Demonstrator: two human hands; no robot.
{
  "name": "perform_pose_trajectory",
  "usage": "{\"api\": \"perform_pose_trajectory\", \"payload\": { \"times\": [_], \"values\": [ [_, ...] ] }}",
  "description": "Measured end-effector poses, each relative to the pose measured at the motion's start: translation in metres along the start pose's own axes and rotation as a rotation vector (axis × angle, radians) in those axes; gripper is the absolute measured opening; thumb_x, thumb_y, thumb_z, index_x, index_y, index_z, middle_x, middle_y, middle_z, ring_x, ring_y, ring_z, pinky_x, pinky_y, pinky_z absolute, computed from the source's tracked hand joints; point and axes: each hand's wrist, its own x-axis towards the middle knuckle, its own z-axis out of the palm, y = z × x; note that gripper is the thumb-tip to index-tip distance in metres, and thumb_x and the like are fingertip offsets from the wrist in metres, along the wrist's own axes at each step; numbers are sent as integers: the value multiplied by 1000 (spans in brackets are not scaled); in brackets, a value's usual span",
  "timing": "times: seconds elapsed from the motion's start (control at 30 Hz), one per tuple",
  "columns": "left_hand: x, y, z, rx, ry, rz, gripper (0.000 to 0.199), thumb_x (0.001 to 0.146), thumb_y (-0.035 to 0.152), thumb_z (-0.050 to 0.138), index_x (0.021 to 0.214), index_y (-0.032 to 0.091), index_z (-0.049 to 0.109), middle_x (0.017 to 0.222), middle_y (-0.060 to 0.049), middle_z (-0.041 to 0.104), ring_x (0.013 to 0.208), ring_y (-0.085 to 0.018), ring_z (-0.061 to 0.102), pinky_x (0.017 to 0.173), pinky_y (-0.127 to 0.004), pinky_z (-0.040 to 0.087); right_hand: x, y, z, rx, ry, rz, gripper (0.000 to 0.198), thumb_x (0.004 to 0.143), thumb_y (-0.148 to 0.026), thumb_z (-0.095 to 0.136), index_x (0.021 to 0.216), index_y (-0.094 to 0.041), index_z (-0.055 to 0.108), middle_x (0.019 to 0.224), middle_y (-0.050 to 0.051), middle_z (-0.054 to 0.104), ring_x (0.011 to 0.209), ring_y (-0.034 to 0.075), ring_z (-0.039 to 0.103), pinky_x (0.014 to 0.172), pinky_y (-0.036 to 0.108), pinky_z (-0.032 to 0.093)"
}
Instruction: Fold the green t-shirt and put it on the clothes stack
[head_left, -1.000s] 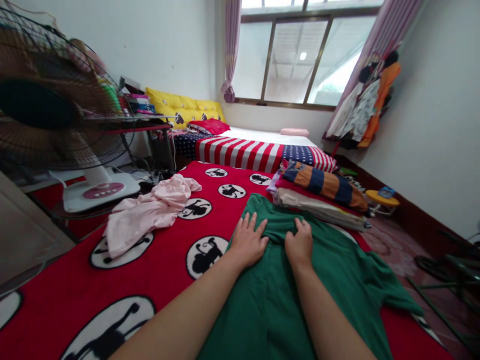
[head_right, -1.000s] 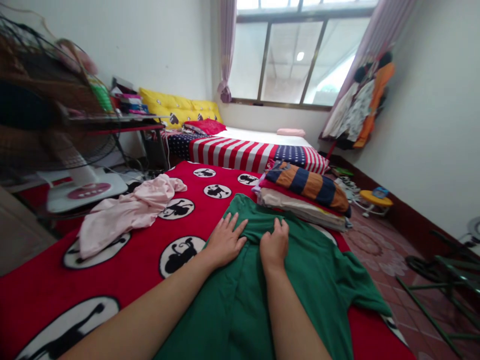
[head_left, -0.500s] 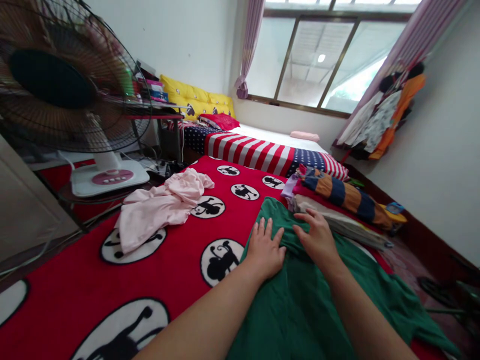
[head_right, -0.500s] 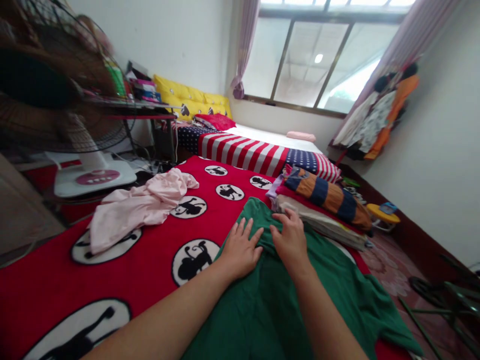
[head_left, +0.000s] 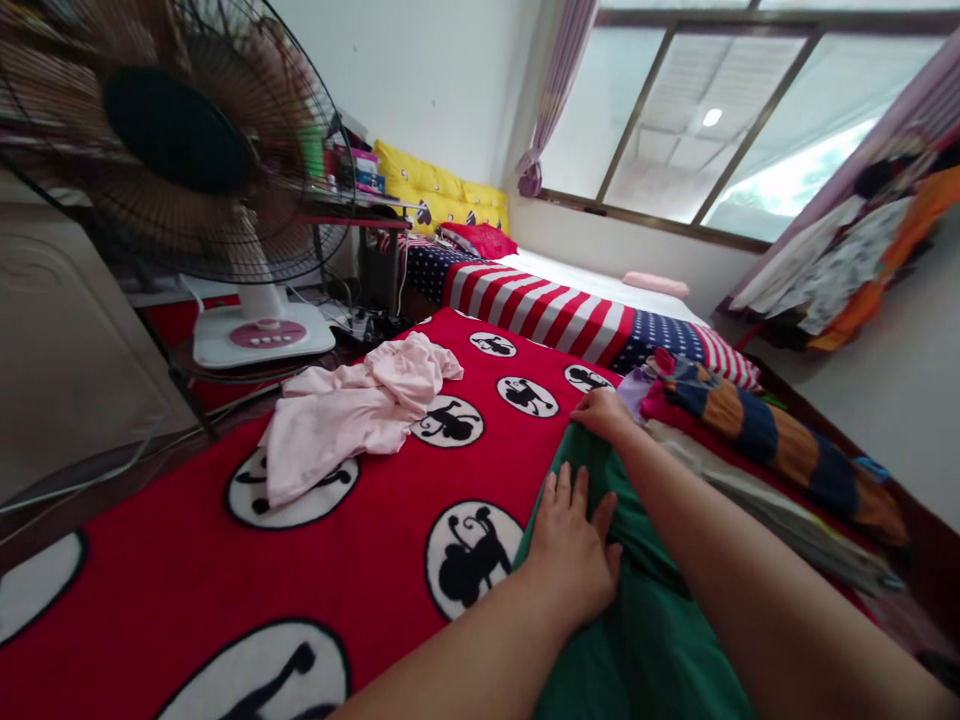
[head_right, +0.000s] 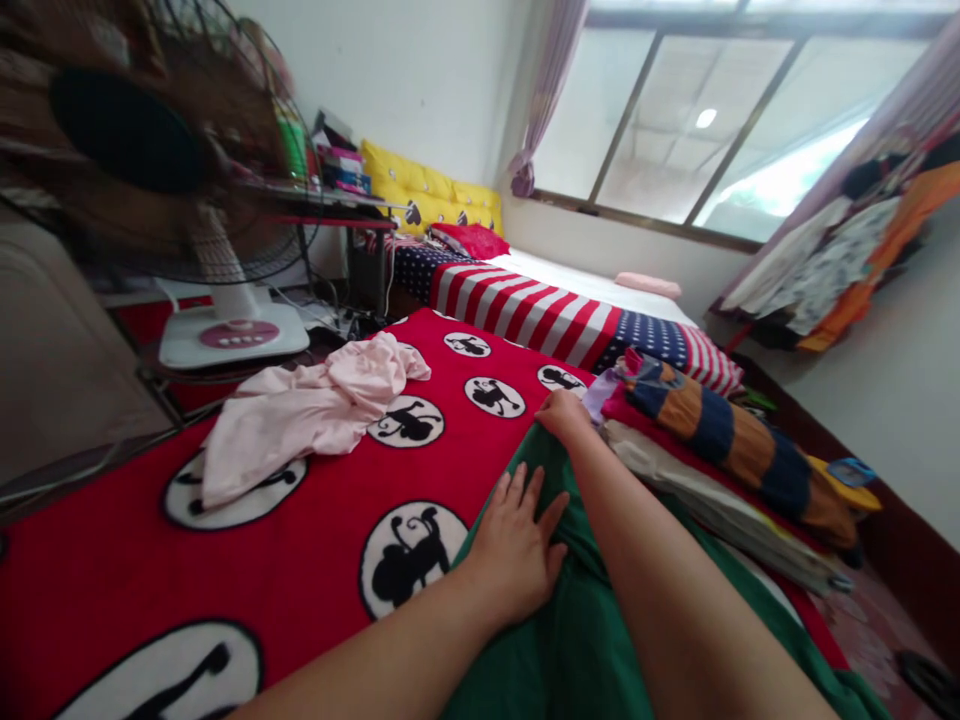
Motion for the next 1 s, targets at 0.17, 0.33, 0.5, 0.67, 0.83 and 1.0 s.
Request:
{"api": "perform_pose_trajectory", "payload": {
  "times": [0.17,0.33,0.5,0.67,0.83,1.0],
  "values": [
    [3,-1,9,8,34,-7,62,90,48,36,147,23,30,155,-10,21,144,-34,8,115,-53,12,6,6,22,12,62,17,14,74,-27,65,73,-16,74,75,8,70,75,20,65,65,26,45],
    [5,-3,10,32,9,10,59,90,50,37,143,24,39,156,-9,19,144,-34,8,116,-52,11,-9,3,39,47,221,-16,19,84,-26,55,89,-17,71,105,11,67,95,22,62,79,30,47],
    [6,0,7,77,14,-22,69,89,51,36,148,16,27,155,-12,22,143,-32,12,116,-49,11,-41,0,13,115,279,-147,40,86,-29,54,123,-13,56,124,12,60,112,21,57,95,30,43],
    [7,-1,11,108,21,-40,81,87,54,37,147,2,21,155,-18,17,144,-31,10,117,-45,9,-117,39,14,233,300,-340,54,94,-43,34,140,-15,40,140,14,48,129,22,45,105,39,36],
    [5,-6,10,113,4,6,93,82,65,38,147,1,21,155,-19,14,144,-30,9,117,-44,8,-163,86,36,-94,32,-166,60,94,-46,31,146,-16,30,152,12,28,141,25,23,112,50,23],
    [5,-8,9,135,1,30,91,82,64,38,147,1,23,154,-19,17,144,-30,10,117,-43,9,-179,65,22,-166,41,-59,63,94,-50,32,144,-12,33,151,17,30,140,29,26,109,55,25]
  ]
}}
